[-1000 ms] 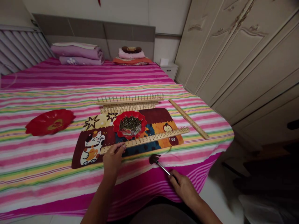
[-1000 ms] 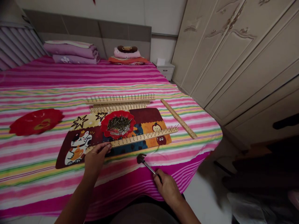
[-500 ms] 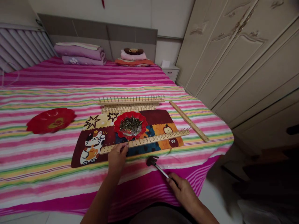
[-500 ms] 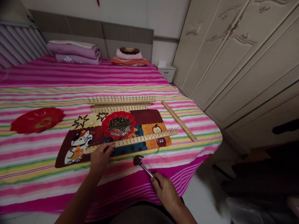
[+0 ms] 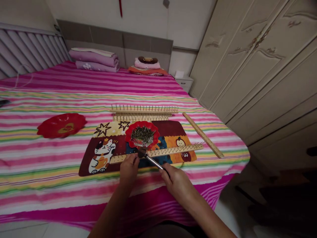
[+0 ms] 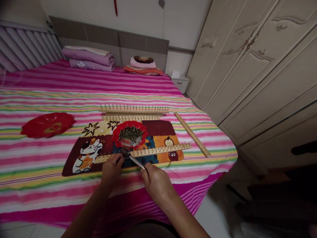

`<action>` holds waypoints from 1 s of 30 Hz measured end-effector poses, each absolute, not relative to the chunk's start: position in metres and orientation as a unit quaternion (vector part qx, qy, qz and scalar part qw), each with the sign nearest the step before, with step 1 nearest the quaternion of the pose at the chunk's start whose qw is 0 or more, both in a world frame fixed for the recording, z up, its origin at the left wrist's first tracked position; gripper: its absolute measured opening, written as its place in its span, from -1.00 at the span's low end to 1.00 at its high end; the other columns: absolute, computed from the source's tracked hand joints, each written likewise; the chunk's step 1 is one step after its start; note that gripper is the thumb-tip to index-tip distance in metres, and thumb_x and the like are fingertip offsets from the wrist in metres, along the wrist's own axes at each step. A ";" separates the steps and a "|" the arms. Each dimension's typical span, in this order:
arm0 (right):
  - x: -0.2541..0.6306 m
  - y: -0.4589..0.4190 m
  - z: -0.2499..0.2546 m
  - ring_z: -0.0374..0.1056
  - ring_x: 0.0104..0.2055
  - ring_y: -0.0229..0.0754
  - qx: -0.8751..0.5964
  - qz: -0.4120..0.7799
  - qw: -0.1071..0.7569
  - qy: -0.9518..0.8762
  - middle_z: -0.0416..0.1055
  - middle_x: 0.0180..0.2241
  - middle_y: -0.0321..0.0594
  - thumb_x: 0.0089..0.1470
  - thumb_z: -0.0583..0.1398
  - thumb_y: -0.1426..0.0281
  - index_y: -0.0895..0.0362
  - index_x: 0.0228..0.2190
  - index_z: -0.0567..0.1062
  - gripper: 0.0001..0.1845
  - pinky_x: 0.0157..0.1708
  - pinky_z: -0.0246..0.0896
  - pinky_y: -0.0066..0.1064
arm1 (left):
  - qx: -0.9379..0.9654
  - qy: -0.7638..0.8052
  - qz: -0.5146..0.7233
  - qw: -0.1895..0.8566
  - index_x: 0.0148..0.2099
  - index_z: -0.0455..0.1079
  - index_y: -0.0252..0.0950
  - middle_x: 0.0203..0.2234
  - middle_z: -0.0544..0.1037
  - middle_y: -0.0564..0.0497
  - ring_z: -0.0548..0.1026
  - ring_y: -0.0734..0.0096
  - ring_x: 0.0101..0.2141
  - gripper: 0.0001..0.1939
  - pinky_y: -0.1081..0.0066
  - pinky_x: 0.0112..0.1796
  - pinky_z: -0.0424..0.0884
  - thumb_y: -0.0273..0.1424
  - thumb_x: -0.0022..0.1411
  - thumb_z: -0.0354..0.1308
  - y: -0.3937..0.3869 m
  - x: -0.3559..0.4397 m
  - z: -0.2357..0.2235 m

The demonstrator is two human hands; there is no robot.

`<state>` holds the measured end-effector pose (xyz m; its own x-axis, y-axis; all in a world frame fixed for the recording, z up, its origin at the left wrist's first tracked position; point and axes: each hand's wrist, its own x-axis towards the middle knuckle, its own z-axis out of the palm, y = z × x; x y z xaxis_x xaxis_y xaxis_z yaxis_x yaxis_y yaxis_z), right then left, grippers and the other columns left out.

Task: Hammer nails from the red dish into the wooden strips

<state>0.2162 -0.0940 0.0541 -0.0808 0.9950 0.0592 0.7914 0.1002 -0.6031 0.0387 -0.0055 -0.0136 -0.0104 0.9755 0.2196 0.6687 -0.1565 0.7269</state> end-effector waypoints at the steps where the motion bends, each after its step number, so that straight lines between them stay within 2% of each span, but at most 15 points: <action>1: 0.217 -0.096 0.053 0.33 -0.46 -0.21 -0.636 0.214 0.228 -0.706 0.39 -0.48 -0.26 0.19 -0.06 0.32 0.11 -0.36 0.37 -0.76 -0.48 0.09 -0.48 | 0.672 0.611 0.359 0.215 -0.36 0.42 -0.25 -0.38 0.53 -0.03 0.46 0.34 -0.29 -0.81 0.39 -0.22 0.33 -0.38 0.10 -0.02 -0.005 0.039 -0.014; 6: 0.233 -0.122 0.041 0.31 -0.50 -0.24 -0.644 0.246 0.246 -0.682 0.36 -0.54 -0.31 0.20 -0.07 0.28 0.08 -0.38 0.34 -0.74 -0.49 0.09 -0.50 | 0.663 0.610 0.371 0.225 -0.35 0.43 -0.23 -0.37 0.55 0.00 0.47 0.35 -0.29 -0.80 0.40 -0.22 0.35 -0.33 0.08 0.00 -0.004 0.038 -0.017; 10: 0.256 -0.148 0.009 0.34 -0.50 -0.22 -0.675 0.296 0.229 -0.636 0.39 -0.54 -0.31 0.19 -0.06 0.23 0.07 -0.37 0.36 -0.72 -0.50 0.12 -0.49 | 0.670 0.611 0.360 0.221 -0.34 0.45 -0.22 -0.40 0.56 0.03 0.49 0.36 -0.32 -0.80 0.41 -0.27 0.36 -0.30 0.06 0.03 -0.007 0.031 -0.006; 15: 0.278 -0.168 -0.037 0.32 -0.53 -0.22 -0.702 0.344 0.203 -0.589 0.38 -0.56 -0.32 0.18 -0.07 0.19 0.09 -0.39 0.38 -0.67 -0.52 0.12 -0.48 | 0.706 0.620 0.319 0.124 -0.29 0.45 -0.23 -0.36 0.55 0.02 0.47 0.39 -0.35 -0.77 0.45 -0.29 0.34 -0.29 0.11 0.00 0.008 0.022 0.034; 18: 0.282 -0.170 -0.051 0.29 -0.53 -0.24 -0.702 0.353 0.215 -0.579 0.33 -0.57 -0.34 0.17 -0.08 0.19 0.10 -0.42 0.36 -0.67 -0.52 0.11 -0.49 | 0.767 0.599 0.218 0.071 -0.27 0.46 -0.25 -0.30 0.54 -0.03 0.45 0.33 -0.25 -0.76 0.42 -0.20 0.31 -0.34 0.13 -0.02 0.037 0.029 0.056; 23: 0.281 -0.167 -0.055 0.25 -0.53 -0.25 -0.704 0.351 0.233 -0.572 0.30 -0.58 -0.35 0.16 -0.06 0.20 0.09 -0.49 0.31 -0.68 -0.52 0.09 -0.50 | 0.806 0.585 -0.071 0.055 -0.23 0.48 -0.26 -0.24 0.54 -0.14 0.45 0.17 -0.18 -0.73 0.32 -0.20 0.30 -0.43 0.06 0.00 0.083 0.053 0.063; 26: 0.280 -0.167 -0.055 0.25 -0.53 -0.26 -0.704 0.351 0.234 -0.572 0.31 -0.58 -0.35 0.16 -0.07 0.21 0.09 -0.48 0.31 -0.69 -0.52 0.09 -0.50 | 0.797 0.588 -0.124 0.060 -0.24 0.49 -0.29 -0.25 0.55 -0.21 0.48 0.15 -0.20 -0.73 0.32 -0.25 0.32 -0.44 0.04 0.00 0.094 0.060 0.059; 30: 0.279 -0.167 -0.056 0.26 -0.53 -0.25 -0.708 0.343 0.230 -0.573 0.31 -0.58 -0.35 0.16 -0.06 0.22 0.08 -0.48 0.30 -0.70 -0.52 0.09 -0.49 | 0.806 0.570 -0.141 0.069 -0.27 0.48 -0.27 -0.25 0.55 -0.17 0.48 0.22 -0.21 -0.74 0.37 -0.27 0.32 -0.44 0.05 -0.01 0.097 0.059 0.057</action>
<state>0.2787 -0.1666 -0.0559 0.1092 0.9688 -0.2223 0.6532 -0.2385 -0.7186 0.0585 0.0967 0.0566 0.3103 0.8997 -0.3071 0.9389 -0.3407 -0.0493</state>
